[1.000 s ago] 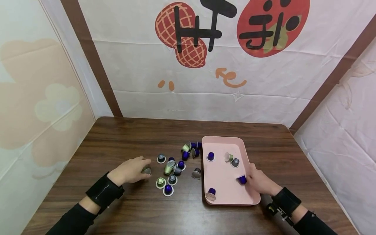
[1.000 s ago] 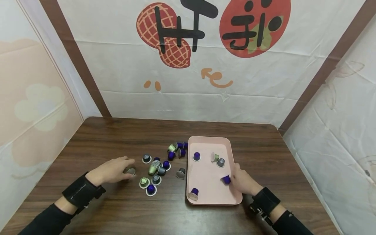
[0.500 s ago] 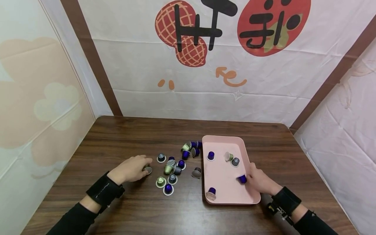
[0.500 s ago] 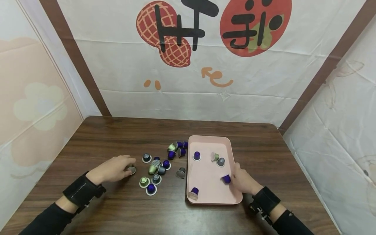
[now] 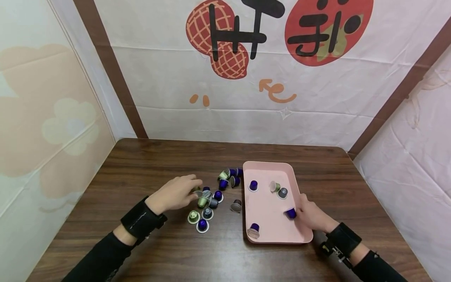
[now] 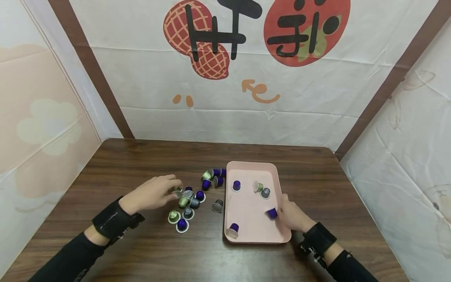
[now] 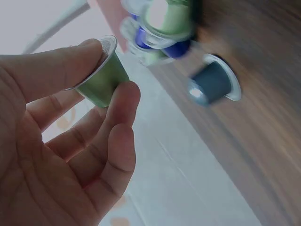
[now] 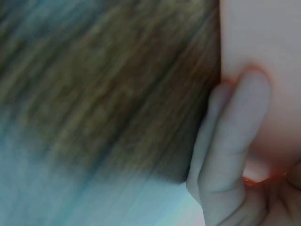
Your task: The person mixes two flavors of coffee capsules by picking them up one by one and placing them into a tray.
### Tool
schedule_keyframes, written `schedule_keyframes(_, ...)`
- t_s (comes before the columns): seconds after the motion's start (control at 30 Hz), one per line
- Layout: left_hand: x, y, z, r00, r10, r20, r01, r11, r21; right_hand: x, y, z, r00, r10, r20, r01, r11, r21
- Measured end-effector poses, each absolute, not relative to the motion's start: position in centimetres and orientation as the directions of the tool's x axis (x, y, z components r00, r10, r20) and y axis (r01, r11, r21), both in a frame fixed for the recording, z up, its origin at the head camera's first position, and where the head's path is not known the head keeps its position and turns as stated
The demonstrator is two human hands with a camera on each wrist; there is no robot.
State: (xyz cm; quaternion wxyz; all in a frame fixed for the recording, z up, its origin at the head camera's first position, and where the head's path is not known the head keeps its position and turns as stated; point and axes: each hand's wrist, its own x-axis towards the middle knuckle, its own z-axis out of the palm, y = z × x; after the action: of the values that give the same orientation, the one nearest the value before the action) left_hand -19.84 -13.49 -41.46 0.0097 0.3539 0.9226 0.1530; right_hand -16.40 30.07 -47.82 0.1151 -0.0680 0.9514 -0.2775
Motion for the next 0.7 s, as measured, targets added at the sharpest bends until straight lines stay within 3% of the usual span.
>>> schedule_keyframes(0.3, -20.8, -8.5, -40.7, -0.689, 0.719, 0.087, 0.715, 0.655, 0.246, -16.5, 30.2, -48.0, -0.966, -0.194, -0.170, -0.075, 0.841, -0.535)
schedule_keyframes(0.7, -20.3, -1.5, -40.0, -0.555, 0.832, 0.014, 0.824, 0.548, 0.142, -16.4, 30.1, -48.0, -0.968, -0.200, -0.148, -0.096, 0.849, -0.520)
